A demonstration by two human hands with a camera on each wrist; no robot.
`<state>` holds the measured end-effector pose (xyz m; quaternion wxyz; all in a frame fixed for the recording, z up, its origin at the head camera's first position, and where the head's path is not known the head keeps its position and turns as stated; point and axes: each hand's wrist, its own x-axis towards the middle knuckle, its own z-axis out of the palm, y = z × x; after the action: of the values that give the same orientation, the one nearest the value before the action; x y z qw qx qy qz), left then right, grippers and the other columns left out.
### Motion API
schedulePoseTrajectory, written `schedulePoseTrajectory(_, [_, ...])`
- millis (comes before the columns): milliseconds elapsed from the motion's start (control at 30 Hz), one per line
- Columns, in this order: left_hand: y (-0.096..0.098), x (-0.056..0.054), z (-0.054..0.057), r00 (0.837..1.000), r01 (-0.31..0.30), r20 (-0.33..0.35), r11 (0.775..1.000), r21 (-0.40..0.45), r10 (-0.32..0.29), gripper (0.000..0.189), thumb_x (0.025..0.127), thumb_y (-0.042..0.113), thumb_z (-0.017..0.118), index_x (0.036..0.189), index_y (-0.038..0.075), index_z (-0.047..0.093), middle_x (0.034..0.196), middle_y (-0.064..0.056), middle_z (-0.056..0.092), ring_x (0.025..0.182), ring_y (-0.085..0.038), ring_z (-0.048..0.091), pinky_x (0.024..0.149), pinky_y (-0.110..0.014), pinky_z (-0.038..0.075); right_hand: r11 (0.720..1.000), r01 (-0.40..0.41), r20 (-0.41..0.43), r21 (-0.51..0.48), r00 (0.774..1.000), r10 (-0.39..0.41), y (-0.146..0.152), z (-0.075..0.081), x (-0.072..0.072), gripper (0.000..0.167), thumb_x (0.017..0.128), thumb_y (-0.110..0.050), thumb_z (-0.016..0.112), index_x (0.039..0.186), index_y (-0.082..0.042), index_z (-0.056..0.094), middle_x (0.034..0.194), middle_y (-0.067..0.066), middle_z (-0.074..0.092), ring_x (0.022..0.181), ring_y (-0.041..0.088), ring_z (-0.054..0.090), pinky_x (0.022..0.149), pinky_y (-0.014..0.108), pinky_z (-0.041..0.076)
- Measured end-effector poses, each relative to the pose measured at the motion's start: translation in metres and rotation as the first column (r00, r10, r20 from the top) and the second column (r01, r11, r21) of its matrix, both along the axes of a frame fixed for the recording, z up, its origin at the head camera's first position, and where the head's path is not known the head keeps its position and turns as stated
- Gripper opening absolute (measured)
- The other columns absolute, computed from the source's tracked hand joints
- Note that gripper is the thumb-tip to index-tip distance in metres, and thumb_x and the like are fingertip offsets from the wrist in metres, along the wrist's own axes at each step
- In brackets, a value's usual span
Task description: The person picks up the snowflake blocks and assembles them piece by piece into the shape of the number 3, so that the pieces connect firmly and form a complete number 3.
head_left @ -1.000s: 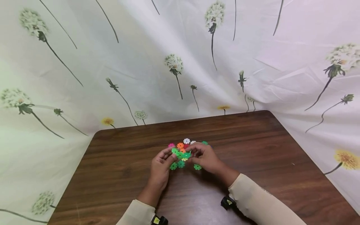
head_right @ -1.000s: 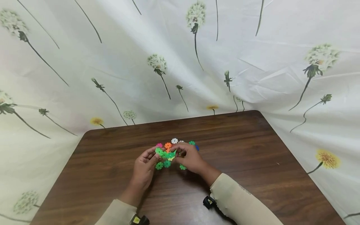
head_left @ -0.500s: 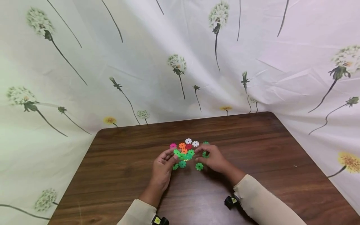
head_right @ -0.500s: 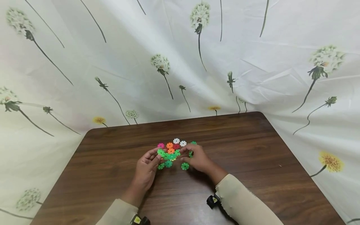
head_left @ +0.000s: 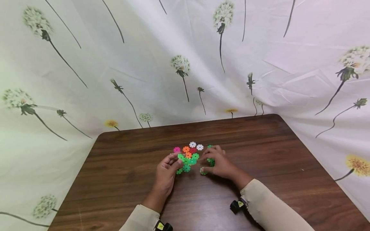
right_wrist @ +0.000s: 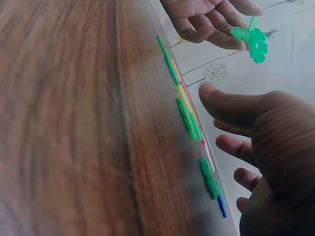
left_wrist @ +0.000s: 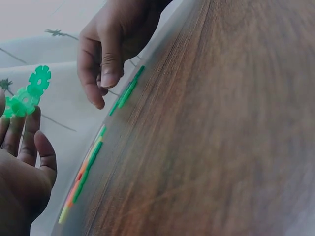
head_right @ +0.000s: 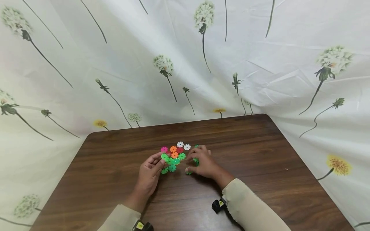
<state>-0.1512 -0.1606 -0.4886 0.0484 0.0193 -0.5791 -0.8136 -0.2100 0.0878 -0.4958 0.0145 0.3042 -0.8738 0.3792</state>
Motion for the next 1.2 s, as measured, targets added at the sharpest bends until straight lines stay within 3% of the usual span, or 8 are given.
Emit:
schedulePoseTrajectory(200, [0.002, -0.001, 0.000, 1.000, 0.006, 0.011, 1.000, -0.016, -0.006, 0.035, 0.102, -0.003, 0.071, 0.136, -0.010, 0.065, 0.110, 0.004, 0.078, 0.099, -0.008, 0.072, 0.086, -0.025, 0.064, 0.998, -0.013, -0.017, 0.055, 1.000, 0.013, 0.005, -0.004, 0.000, 0.033, 0.080, -0.031, 0.099, 0.106, -0.018, 0.084, 0.130, 0.002, 0.066, 0.135, 0.031, 0.045, 0.108, 0.060, 0.027])
schedulePoseTrajectory(533, [0.003, -0.004, 0.000, 1.000, 0.008, -0.001, 1.000, -0.020, -0.008, 0.036, 0.102, -0.004, 0.071, 0.136, -0.011, 0.065, 0.109, 0.006, 0.078, 0.100, -0.009, 0.072, 0.086, -0.024, 0.065, 0.996, 0.029, -0.005, 0.089, 1.000, -0.029, 0.006, 0.001, 0.000, 0.019, 0.082, -0.024, 0.097, 0.092, -0.016, 0.084, 0.124, 0.002, 0.066, 0.135, 0.033, 0.045, 0.109, 0.062, 0.027])
schedulePoseTrajectory(733, [0.002, -0.004, -0.001, 1.000, 0.009, -0.003, 1.000, -0.022, -0.009, 0.036, 0.101, -0.003, 0.072, 0.136, -0.010, 0.065, 0.111, 0.003, 0.080, 0.101, -0.009, 0.073, 0.087, -0.024, 0.064, 0.994, 0.041, 0.024, 0.106, 0.999, -0.044, 0.003, 0.003, 0.001, 0.024, 0.084, -0.022, 0.096, 0.089, -0.017, 0.074, 0.127, 0.003, 0.065, 0.135, 0.032, 0.045, 0.109, 0.060, 0.027])
schedulePoseTrajectory(833, [0.001, -0.003, -0.001, 1.000, 0.003, -0.001, 1.000, -0.025, -0.003, 0.036, 0.102, -0.004, 0.071, 0.136, -0.011, 0.065, 0.111, 0.002, 0.080, 0.100, -0.009, 0.073, 0.087, -0.025, 0.064, 0.994, 0.043, 0.032, 0.099, 0.998, -0.046, 0.001, 0.003, 0.001, 0.030, 0.083, -0.022, 0.097, 0.089, -0.019, 0.068, 0.117, 0.001, 0.069, 0.127, 0.027, 0.050, 0.107, 0.057, 0.029])
schedulePoseTrajectory(933, [0.000, -0.002, 0.000, 1.000, -0.012, 0.003, 1.000, -0.019, 0.012, 0.034, 0.101, -0.007, 0.070, 0.135, -0.012, 0.065, 0.109, 0.003, 0.080, 0.099, -0.009, 0.073, 0.086, -0.024, 0.064, 0.998, 0.014, 0.029, 0.061, 0.999, -0.016, 0.000, 0.002, 0.002, 0.031, 0.083, -0.020, 0.097, 0.088, -0.019, 0.066, 0.097, -0.004, 0.070, 0.105, 0.018, 0.059, 0.101, 0.046, 0.034])
schedulePoseTrajectory(1033, [-0.001, -0.002, 0.000, 1.000, -0.007, -0.004, 1.000, -0.021, 0.007, 0.037, 0.101, -0.007, 0.070, 0.137, -0.013, 0.064, 0.108, 0.005, 0.079, 0.100, -0.009, 0.073, 0.086, -0.024, 0.064, 0.998, -0.021, 0.016, -0.053, 1.000, 0.022, -0.001, 0.001, 0.002, 0.028, 0.085, -0.012, 0.094, 0.087, -0.015, 0.066, 0.081, -0.004, 0.067, 0.081, 0.010, 0.059, 0.086, 0.031, 0.046])
schedulePoseTrajectory(1133, [-0.003, -0.001, 0.000, 1.000, 0.000, -0.018, 1.000, -0.031, 0.000, 0.037, 0.101, -0.005, 0.071, 0.137, -0.013, 0.064, 0.110, 0.004, 0.078, 0.102, -0.009, 0.073, 0.087, -0.024, 0.064, 0.980, -0.021, 0.000, -0.198, 1.000, 0.021, -0.004, -0.001, 0.002, 0.023, 0.087, -0.003, 0.091, 0.089, -0.011, 0.069, 0.078, -0.001, 0.067, 0.074, 0.007, 0.057, 0.066, 0.023, 0.051])
schedulePoseTrajectory(1200, [-0.001, -0.001, 0.000, 1.000, 0.002, -0.020, 1.000, -0.031, -0.002, 0.036, 0.101, -0.006, 0.070, 0.136, -0.013, 0.064, 0.111, 0.001, 0.078, 0.102, -0.009, 0.073, 0.087, -0.023, 0.064, 0.964, 0.004, 0.000, -0.266, 1.000, -0.004, -0.004, 0.000, 0.002, 0.019, 0.089, -0.002, 0.089, 0.091, -0.010, 0.071, 0.080, 0.001, 0.068, 0.074, 0.006, 0.057, 0.066, 0.022, 0.052])
